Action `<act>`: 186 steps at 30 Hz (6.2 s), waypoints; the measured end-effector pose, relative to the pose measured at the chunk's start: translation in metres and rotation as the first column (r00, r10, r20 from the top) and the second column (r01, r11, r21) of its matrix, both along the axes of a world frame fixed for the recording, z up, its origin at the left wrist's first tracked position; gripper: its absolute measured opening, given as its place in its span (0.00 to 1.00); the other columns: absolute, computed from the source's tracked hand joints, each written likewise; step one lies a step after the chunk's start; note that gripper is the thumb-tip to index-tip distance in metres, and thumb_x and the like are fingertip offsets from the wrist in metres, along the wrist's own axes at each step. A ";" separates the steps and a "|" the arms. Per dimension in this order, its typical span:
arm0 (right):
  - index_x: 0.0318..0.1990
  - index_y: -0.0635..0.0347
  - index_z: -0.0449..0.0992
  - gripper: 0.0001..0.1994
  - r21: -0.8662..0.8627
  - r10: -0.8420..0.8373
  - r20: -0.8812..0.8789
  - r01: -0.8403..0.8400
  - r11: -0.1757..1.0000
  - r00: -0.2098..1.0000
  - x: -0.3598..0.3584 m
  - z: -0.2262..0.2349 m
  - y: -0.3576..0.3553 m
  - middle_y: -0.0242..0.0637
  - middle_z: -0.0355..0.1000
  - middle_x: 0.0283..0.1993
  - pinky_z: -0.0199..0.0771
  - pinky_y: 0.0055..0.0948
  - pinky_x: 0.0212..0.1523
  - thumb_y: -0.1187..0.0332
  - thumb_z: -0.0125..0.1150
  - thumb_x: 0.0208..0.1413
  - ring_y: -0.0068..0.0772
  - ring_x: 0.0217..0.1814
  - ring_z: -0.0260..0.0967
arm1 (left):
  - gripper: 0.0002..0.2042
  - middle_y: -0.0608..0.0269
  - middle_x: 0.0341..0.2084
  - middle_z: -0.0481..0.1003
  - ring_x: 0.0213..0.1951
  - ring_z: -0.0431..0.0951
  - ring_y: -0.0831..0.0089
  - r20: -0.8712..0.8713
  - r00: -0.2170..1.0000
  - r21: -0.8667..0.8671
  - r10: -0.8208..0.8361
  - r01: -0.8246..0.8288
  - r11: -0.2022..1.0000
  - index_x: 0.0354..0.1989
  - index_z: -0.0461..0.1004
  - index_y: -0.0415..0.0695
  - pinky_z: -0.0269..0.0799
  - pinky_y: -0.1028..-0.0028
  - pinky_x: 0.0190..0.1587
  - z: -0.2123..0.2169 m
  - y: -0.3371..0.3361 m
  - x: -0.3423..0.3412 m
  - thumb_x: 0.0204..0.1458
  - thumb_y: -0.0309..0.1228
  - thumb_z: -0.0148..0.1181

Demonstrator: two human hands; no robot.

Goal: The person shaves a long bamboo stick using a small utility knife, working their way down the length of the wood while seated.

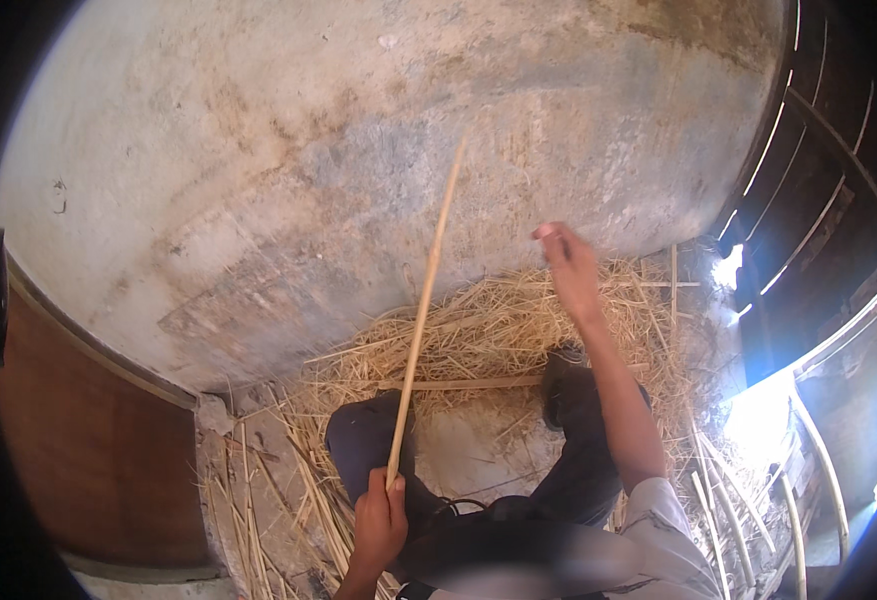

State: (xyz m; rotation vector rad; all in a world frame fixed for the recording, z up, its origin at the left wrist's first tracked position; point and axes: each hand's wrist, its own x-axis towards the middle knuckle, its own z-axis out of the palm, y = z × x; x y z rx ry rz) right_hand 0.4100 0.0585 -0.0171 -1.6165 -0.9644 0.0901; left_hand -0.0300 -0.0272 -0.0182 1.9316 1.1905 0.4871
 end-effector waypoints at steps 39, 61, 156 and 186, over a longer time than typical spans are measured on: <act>0.48 0.54 0.84 0.17 -0.025 0.552 0.600 -0.676 0.736 0.579 -0.138 0.020 -0.054 0.32 0.78 0.32 0.78 0.35 0.27 0.58 0.77 0.54 0.38 0.27 0.78 | 0.18 0.66 0.25 0.72 0.29 0.70 0.81 0.465 0.882 -0.118 0.079 -0.026 0.993 0.48 0.69 0.38 0.69 0.75 0.31 0.031 0.045 0.076 0.59 0.27 0.74; 0.46 0.54 0.85 0.15 0.074 0.344 0.552 -0.456 0.887 0.759 -0.118 0.026 -0.039 0.32 0.79 0.31 0.75 0.34 0.25 0.57 0.77 0.56 0.38 0.25 0.77 | 0.08 0.48 0.19 0.72 0.21 0.76 0.54 0.258 0.966 0.060 0.029 -0.046 0.997 0.43 0.67 0.35 0.66 0.61 0.25 0.029 0.018 0.070 0.70 0.28 0.56; 0.49 0.59 0.79 0.15 0.006 0.624 0.282 -0.651 0.759 0.729 -0.126 0.024 -0.046 0.39 0.76 0.35 0.76 0.36 0.34 0.57 0.67 0.68 0.41 0.32 0.79 | 0.16 0.59 0.32 0.78 0.33 0.75 0.78 0.381 0.925 -0.020 0.000 0.008 1.000 0.60 0.74 0.34 0.72 0.75 0.36 0.019 0.041 0.066 0.66 0.25 0.63; 0.44 0.54 0.86 0.17 -0.013 0.410 0.611 -0.509 0.861 0.677 -0.153 0.023 -0.052 0.31 0.73 0.27 0.73 0.35 0.24 0.55 0.79 0.52 0.38 0.23 0.74 | 0.15 0.34 0.35 0.78 0.37 0.80 0.39 0.210 0.972 0.182 0.103 -0.143 0.973 0.60 0.69 0.31 0.74 0.54 0.41 0.037 0.034 0.079 0.70 0.27 0.55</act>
